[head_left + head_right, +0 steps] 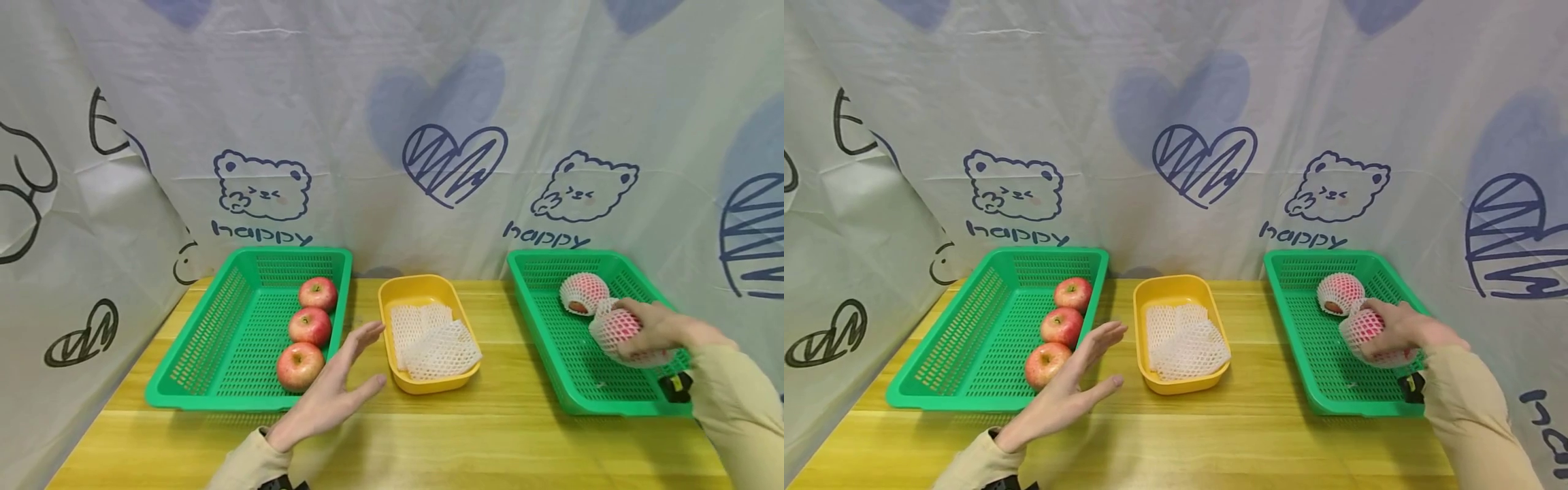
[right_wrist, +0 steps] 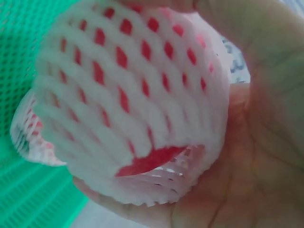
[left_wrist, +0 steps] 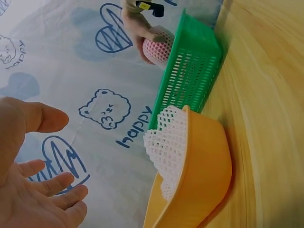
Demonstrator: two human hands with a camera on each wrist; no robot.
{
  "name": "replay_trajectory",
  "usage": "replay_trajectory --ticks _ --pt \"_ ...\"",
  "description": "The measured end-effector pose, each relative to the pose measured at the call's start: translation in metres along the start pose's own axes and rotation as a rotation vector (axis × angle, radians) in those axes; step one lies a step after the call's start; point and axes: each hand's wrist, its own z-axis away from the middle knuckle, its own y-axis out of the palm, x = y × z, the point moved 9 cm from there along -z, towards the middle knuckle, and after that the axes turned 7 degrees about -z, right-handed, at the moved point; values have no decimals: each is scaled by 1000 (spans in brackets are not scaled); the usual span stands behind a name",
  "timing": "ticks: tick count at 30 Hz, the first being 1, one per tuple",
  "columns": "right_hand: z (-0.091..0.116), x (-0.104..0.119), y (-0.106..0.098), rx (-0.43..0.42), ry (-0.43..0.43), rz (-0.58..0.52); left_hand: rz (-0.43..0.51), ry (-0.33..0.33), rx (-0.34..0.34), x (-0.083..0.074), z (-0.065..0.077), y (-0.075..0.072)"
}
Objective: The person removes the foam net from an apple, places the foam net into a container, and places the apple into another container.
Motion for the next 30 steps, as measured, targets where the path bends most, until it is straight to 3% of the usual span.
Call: replay_trajectory --ticks 6,11,18,24,30 --pt "3 25 -10 -182 -65 29 62 -5 -45 3 -4 -3" --pt "7 52 -9 -276 -91 -19 115 6 -86 5 -9 -7" --pt "13 105 -2 -409 -199 -100 145 -2 -149 3 -16 -10" --pt "19 147 12 -492 -337 -179 209 -7 -178 2 -22 -7" --pt "20 177 32 -505 -422 -306 263 21 -203 -3 -26 -5"
